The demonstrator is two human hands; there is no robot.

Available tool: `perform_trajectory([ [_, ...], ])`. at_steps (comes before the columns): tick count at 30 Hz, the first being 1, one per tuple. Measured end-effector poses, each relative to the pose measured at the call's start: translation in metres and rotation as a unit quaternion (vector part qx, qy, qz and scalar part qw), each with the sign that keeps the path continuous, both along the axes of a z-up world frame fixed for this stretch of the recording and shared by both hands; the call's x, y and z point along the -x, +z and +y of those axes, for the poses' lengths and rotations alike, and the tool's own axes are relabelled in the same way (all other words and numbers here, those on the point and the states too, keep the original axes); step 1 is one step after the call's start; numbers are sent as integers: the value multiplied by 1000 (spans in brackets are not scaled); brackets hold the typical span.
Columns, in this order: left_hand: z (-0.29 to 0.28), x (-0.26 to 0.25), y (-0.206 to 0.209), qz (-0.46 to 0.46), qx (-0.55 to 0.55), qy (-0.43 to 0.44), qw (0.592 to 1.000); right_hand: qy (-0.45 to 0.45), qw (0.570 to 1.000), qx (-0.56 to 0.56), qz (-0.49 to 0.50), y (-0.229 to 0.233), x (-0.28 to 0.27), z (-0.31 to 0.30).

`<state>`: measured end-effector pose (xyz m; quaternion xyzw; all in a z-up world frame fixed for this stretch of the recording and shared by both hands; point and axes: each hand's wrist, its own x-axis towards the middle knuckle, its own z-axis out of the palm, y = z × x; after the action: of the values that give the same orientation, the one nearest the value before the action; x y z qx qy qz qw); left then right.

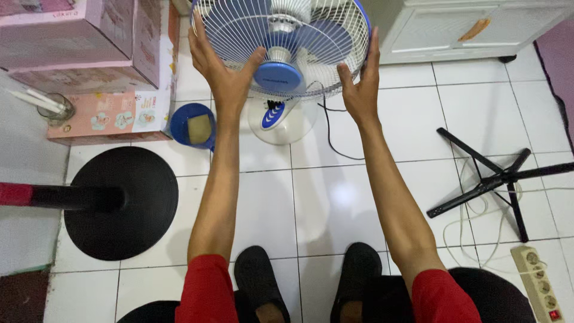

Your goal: The person disassembles a small tabletop fan by removing the front grille, fan blades, and rear grille. They use a screwdriver to loosen a screw on the front grille before taking apart the components and placing them on nearby boxes.

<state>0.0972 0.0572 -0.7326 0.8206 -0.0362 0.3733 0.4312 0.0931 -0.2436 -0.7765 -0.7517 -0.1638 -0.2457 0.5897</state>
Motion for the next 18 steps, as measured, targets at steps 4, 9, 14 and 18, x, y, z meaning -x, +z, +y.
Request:
perform_trajectory([
  [4, -7, 9, 1, 13, 16, -7, 1000, -13, 999, 20, -26, -5, 0, -2],
  [9, -26, 33, -23, -26, 58, -26, 998, 0, 997, -62, -35, -33, 21, 12],
  [14, -56, 51, -90, 38, 244, -22, 969, -81, 994, -63, 40, -88, 34, 15],
  [18, -64, 48, -164, 97, 250, -35, 963, -150, 978, 72, 122, -160, 32, 9],
])
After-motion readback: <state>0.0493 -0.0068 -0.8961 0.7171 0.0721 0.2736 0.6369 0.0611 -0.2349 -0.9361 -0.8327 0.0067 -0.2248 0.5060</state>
